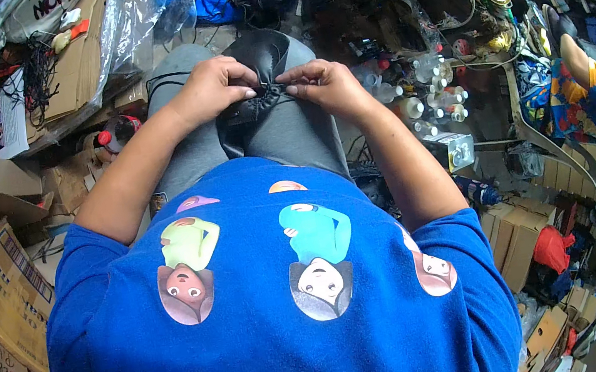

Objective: Stitching or lacing a black leather shoe component by hand.

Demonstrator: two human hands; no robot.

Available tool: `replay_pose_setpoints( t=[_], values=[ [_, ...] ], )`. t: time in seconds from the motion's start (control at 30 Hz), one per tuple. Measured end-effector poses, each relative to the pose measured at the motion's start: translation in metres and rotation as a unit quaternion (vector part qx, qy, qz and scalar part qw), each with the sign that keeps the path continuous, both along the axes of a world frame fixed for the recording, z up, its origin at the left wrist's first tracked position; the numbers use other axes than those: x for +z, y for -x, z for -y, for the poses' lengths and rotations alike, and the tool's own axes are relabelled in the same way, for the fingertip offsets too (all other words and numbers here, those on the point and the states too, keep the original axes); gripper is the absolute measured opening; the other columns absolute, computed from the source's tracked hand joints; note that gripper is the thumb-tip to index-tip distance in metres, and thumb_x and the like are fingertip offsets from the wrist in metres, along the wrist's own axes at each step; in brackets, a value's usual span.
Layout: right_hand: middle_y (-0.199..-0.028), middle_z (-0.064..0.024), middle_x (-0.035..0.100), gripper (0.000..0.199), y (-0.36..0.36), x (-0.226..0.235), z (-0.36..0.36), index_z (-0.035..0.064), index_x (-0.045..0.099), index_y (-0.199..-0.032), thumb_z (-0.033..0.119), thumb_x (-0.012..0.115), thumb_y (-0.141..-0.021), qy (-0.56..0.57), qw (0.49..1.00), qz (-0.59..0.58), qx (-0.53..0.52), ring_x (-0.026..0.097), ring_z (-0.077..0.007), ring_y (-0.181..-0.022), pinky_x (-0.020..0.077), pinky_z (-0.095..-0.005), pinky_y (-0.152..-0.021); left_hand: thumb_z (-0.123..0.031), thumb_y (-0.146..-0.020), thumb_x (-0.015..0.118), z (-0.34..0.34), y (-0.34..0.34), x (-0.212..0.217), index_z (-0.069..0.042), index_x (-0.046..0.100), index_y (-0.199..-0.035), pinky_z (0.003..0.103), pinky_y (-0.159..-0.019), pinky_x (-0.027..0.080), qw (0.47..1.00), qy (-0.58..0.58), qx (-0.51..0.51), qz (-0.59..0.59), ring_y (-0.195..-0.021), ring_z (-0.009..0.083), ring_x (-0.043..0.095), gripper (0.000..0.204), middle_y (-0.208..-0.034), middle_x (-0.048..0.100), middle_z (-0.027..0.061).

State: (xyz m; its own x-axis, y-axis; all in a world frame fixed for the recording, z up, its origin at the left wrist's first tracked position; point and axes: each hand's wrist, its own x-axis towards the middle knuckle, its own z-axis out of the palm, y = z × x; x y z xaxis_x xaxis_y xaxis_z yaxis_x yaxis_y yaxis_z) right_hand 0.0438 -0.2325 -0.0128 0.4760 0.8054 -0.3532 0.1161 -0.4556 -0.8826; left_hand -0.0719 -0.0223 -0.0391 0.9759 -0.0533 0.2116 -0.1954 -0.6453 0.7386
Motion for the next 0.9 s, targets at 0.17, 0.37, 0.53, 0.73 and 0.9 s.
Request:
replay_pose_setpoints(
  t=[0.17,0.37,0.53,0.73,0.9],
  values=[
    [-0.084,0.0018,0.064,0.021,0.01,-0.007,0.002,0.0052,0.067,-0.103,0.007,0.067,-0.082,-0.047,0.998,0.013,-0.036,0.054,-0.0043,-0.077,0.0449,-0.021,-0.07,-0.001,-0.074,0.069,0.007,-0.004,0.003,0.0,0.065,-0.09,0.022,-0.067,0.048,0.945,0.23,0.038,-0.229,-0.073,0.0074,0.059,0.017,-0.081,0.066,0.003],
    [-0.081,0.0015,0.063,0.013,0.014,-0.003,-0.004,0.0025,0.065,-0.093,0.007,0.068,-0.081,-0.041,0.997,-0.003,-0.065,0.054,-0.005,-0.075,0.0449,-0.0217,-0.069,-0.002,-0.072,0.072,0.01,-0.013,-0.001,0.0,0.063,-0.086,0.022,-0.066,0.047,0.937,0.265,0.003,-0.227,-0.073,0.0072,0.059,0.017,-0.081,0.065,0.0027],
    [-0.077,0.0021,0.062,0.01,0.007,-0.003,-0.004,0.0031,0.065,-0.086,0.009,0.07,-0.08,-0.026,0.998,-0.012,-0.05,0.053,-0.0051,-0.071,0.0435,-0.0221,-0.065,-0.007,-0.072,0.072,0.01,-0.02,0.015,-0.003,0.064,-0.085,0.027,-0.066,0.048,0.95,0.211,-0.029,-0.228,-0.07,0.0128,0.061,0.015,-0.079,0.065,0.0036],
    [-0.075,0.0036,0.053,0.012,0.0,0.002,-0.006,0.0047,0.061,-0.078,0.011,0.072,-0.078,-0.07,0.982,0.166,0.048,0.048,-0.0059,-0.07,0.0403,-0.0241,-0.062,-0.017,-0.075,0.066,0.004,-0.017,0.029,-0.012,0.063,-0.08,0.04,-0.074,0.045,0.989,-0.118,-0.082,-0.04,-0.082,0.03,0.058,0.007,-0.078,0.06,0.0053],
    [-0.076,0.0029,0.051,0.014,-0.009,0.0,0.015,0.0055,0.062,-0.082,0.015,0.072,-0.079,-0.049,0.987,-0.143,-0.062,0.048,-0.0076,-0.072,0.0401,-0.0226,-0.067,-0.015,-0.078,0.062,-0.008,0.003,0.025,-0.012,0.058,-0.082,0.042,-0.077,0.041,0.982,-0.173,-0.066,0.025,-0.091,0.0262,0.052,0.006,-0.083,0.054,0.0037]
  ],
)
